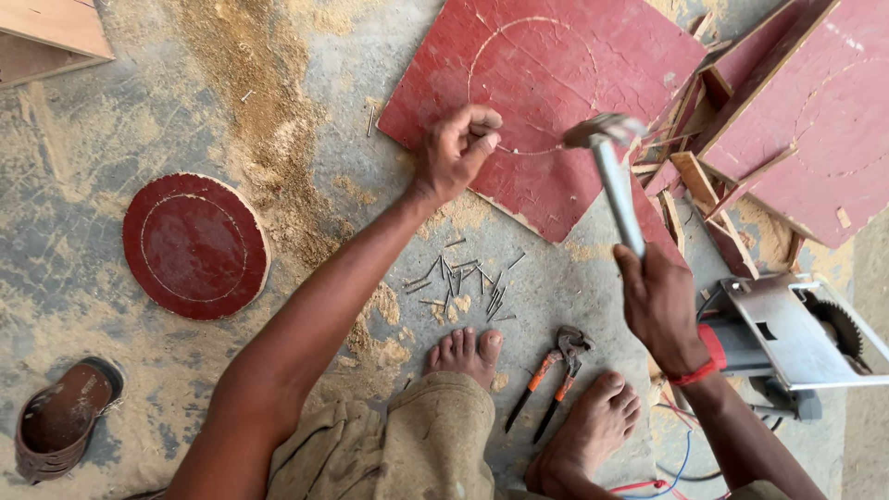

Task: The person hammers nails into a red square board along a pre-drawn circular outline. They pick up nails from the floor and use a hammer to drive them into the board one by one, following the marked line.

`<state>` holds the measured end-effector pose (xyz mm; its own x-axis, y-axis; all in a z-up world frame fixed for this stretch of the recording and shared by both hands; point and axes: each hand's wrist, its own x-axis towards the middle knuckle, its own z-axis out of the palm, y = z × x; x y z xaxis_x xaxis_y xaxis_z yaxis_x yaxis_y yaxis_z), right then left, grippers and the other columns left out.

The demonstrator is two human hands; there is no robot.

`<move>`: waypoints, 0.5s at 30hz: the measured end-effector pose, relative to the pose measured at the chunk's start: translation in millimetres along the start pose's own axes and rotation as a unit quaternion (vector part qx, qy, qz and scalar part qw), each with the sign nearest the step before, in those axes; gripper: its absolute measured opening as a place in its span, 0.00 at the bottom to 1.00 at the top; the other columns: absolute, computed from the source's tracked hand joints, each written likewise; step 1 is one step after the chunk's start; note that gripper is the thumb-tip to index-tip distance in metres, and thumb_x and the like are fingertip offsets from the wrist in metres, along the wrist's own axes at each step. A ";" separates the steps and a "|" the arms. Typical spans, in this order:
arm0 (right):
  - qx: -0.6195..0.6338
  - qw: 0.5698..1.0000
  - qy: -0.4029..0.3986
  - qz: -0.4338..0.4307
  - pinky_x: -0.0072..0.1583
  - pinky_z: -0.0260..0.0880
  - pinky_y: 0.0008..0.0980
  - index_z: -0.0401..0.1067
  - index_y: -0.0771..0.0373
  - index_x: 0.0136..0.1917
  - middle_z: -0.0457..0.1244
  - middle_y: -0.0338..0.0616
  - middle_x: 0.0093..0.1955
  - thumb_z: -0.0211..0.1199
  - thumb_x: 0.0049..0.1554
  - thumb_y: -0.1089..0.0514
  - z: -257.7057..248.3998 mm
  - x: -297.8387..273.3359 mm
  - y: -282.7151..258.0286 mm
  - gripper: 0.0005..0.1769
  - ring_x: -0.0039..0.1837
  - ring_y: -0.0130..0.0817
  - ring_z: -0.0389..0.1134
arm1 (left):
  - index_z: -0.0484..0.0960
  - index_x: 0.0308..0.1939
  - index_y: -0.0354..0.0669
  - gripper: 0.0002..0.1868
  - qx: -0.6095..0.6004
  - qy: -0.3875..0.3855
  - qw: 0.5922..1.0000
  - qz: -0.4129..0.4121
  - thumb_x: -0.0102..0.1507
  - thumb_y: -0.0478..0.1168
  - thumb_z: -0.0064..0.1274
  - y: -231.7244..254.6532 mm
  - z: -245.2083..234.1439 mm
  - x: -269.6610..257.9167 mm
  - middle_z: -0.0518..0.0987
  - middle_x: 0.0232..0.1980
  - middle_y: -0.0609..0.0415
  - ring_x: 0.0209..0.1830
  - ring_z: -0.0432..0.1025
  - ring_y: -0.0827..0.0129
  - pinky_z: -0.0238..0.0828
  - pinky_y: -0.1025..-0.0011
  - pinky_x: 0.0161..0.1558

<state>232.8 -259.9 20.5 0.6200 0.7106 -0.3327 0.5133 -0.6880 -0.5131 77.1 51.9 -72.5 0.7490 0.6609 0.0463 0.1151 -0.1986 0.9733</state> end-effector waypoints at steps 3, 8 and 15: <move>0.122 0.991 0.035 0.039 0.32 0.60 0.39 0.67 0.67 0.37 0.60 0.45 0.27 0.55 0.69 0.47 -13.1 -25.7 17.4 0.24 0.29 0.32 0.60 | 0.84 0.37 0.41 0.07 0.151 -0.165 0.975 0.005 0.68 0.39 0.57 14.1 -30.1 -22.4 0.85 0.40 0.51 0.35 0.79 0.69 0.80 0.71 0.37; 0.161 0.981 0.035 0.103 0.32 0.56 0.34 0.67 0.68 0.38 0.59 0.42 0.27 0.56 0.70 0.46 -17.6 -66.0 38.2 0.26 0.30 0.26 0.58 | 0.82 0.33 0.40 0.07 0.360 -0.299 0.883 -0.046 0.62 0.39 0.61 25.2 -26.8 -105.8 0.81 0.36 0.48 0.33 0.76 0.65 0.79 0.66 0.39; 0.297 0.936 -0.011 0.190 0.30 0.54 0.31 0.68 0.66 0.40 0.58 0.37 0.28 0.56 0.67 0.44 -15.6 -64.2 23.3 0.23 0.28 0.24 0.55 | 0.78 0.41 0.36 0.09 0.313 -0.290 0.902 -0.067 0.72 0.39 0.50 36.6 -7.0 -86.5 0.82 0.38 0.46 0.35 0.76 0.63 0.81 0.64 0.40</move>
<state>214.2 -323.8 42.3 0.6750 0.4380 -0.5938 -0.1666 -0.6935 -0.7009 12.0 -7.5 -39.3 0.8953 0.2558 -0.3648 0.4401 -0.6348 0.6350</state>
